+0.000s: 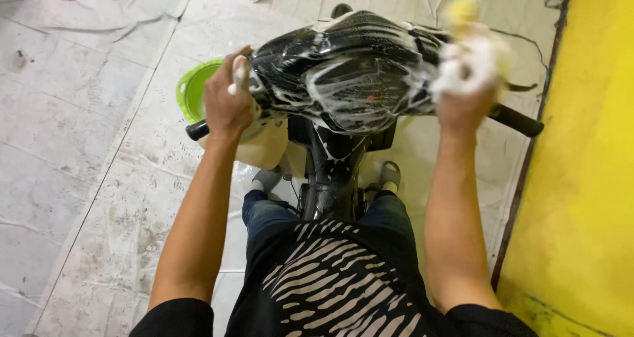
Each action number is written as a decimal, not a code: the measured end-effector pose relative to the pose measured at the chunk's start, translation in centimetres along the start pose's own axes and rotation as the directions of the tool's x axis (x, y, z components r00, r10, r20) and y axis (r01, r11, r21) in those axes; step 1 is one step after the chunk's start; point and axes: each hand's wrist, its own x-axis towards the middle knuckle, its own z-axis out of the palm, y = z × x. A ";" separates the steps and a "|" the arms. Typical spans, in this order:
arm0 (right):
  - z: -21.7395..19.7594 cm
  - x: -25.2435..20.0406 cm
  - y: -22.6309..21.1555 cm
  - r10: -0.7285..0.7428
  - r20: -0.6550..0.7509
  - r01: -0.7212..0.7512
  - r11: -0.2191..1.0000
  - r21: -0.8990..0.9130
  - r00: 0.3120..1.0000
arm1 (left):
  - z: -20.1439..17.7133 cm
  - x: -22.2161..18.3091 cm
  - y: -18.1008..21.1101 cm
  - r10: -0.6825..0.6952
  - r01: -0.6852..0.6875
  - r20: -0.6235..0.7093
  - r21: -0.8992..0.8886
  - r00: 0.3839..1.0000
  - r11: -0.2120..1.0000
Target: The person scrubs the front section of a motorcycle with a soapy sponge, focusing on the handlebars, instrument cluster, and front fairing. They repeatedly dip the sponge into a green bucket of soapy water to maintain lather while cleaning the vehicle's surfaces.
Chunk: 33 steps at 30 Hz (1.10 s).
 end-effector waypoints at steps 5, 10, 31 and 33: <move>0.6 0.5 0.5 -0.386 0.245 0.439 0.870 -0.223 0.889 | -0.5 0.2 1.3 0.027 -0.027 -0.001 -0.032 1.000 0.999; 1.4 0.2 5.2 -0.028 0.376 0.140 0.951 -0.275 0.926 | -0.1 0.3 1.0 0.067 -0.067 -0.006 0.037 0.998 0.997; 13.9 2.6 -10.1 0.250 0.925 0.081 0.956 -0.283 0.286 | -0.6 0.4 1.2 0.057 -0.059 -0.041 -0.044 0.998 0.997; 16.2 0.4 -12.3 0.215 0.948 0.110 0.963 -0.246 0.235 | -1.2 0.3 1.7 0.090 -0.092 -0.068 -0.036 0.994 0.995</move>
